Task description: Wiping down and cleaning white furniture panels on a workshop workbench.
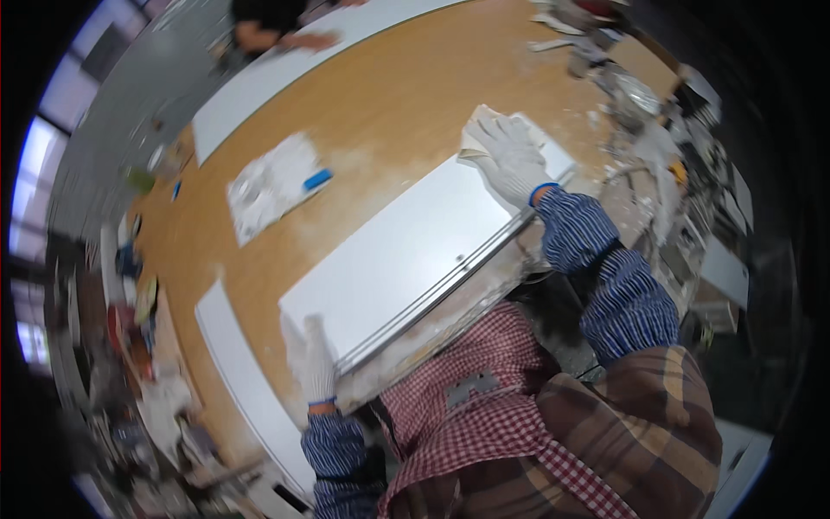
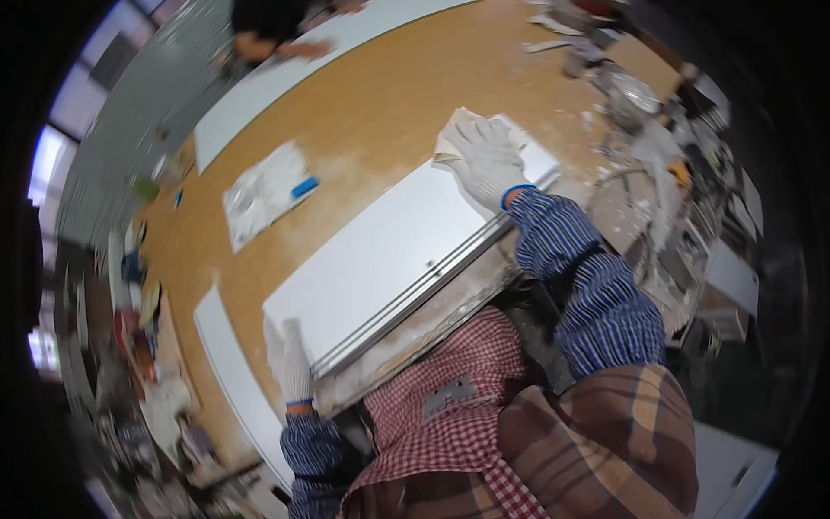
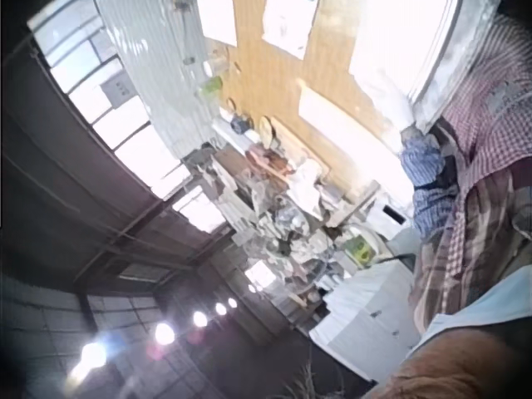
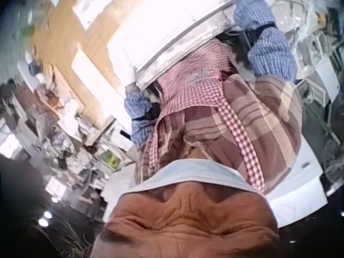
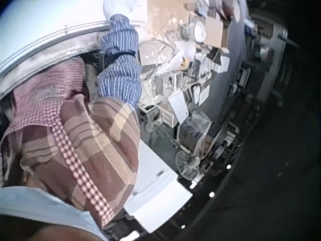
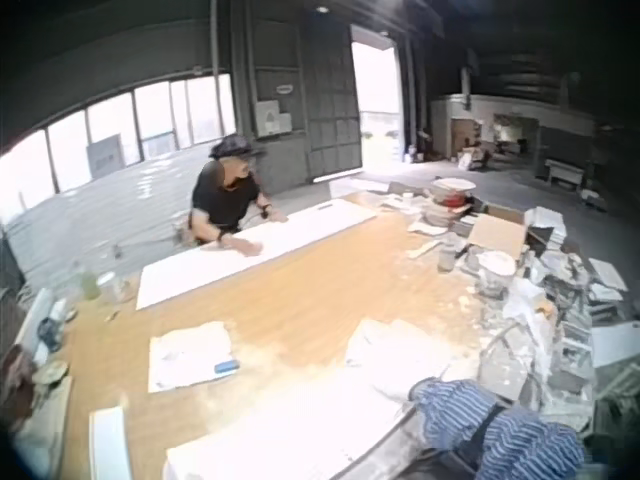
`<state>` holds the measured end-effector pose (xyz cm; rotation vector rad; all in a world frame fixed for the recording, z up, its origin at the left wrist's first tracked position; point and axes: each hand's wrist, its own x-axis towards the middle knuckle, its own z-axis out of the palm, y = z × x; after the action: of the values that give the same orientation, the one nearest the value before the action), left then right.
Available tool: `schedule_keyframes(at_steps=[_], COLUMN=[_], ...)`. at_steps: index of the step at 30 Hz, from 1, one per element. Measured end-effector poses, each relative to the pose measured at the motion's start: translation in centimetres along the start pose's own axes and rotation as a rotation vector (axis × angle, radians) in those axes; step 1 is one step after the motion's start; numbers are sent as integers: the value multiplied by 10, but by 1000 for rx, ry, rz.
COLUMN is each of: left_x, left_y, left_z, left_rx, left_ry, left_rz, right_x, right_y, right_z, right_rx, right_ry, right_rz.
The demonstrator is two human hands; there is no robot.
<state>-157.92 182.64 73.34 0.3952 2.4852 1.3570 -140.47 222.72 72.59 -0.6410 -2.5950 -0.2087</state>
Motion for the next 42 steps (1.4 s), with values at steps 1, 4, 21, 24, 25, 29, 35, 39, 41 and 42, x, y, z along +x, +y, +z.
schedule_keyframes(at_steps=[1, 4, 21, 24, 25, 29, 35, 39, 41, 42], left_x=[-2, 5, 6, 7, 4, -19, -36, -10, 2, 8], left_y=[4, -37, -90, -78, -83, -60, -41, 37, 16, -5], left_z=[-3, -27, -22, -15, -14, -40, -76, -32, -18, -10], left_rx=[-25, -271, 159, -415, -404, -246, 62, -40, -241, -258], left_ry=[-100, -395, -413, -352, -278, -332, -195, 140, 177, 182], left_rz=[53, 212, 421, 333, 321, 228, 325, 373, 417, 465], right_x=[3, 21, 12, -5, -20, -35, -24, -29, -36, -39], right_y=[-25, -105, -303, -287, -274, -187, -133, -195, -262, -285], right_z=[-10, -27, -56, -85, -86, -103, -141, -66, -57, -52], right_rx=[103, 202, 668, 717, 857, 1408, 949, 568, 616, 582], right_ry=[-88, -88, -333, -535, -536, -1221, -273, -227, -48, -50], right_rz=[-28, -269, -1071, -1174, -1135, -573, -41, -389, -559, -513])
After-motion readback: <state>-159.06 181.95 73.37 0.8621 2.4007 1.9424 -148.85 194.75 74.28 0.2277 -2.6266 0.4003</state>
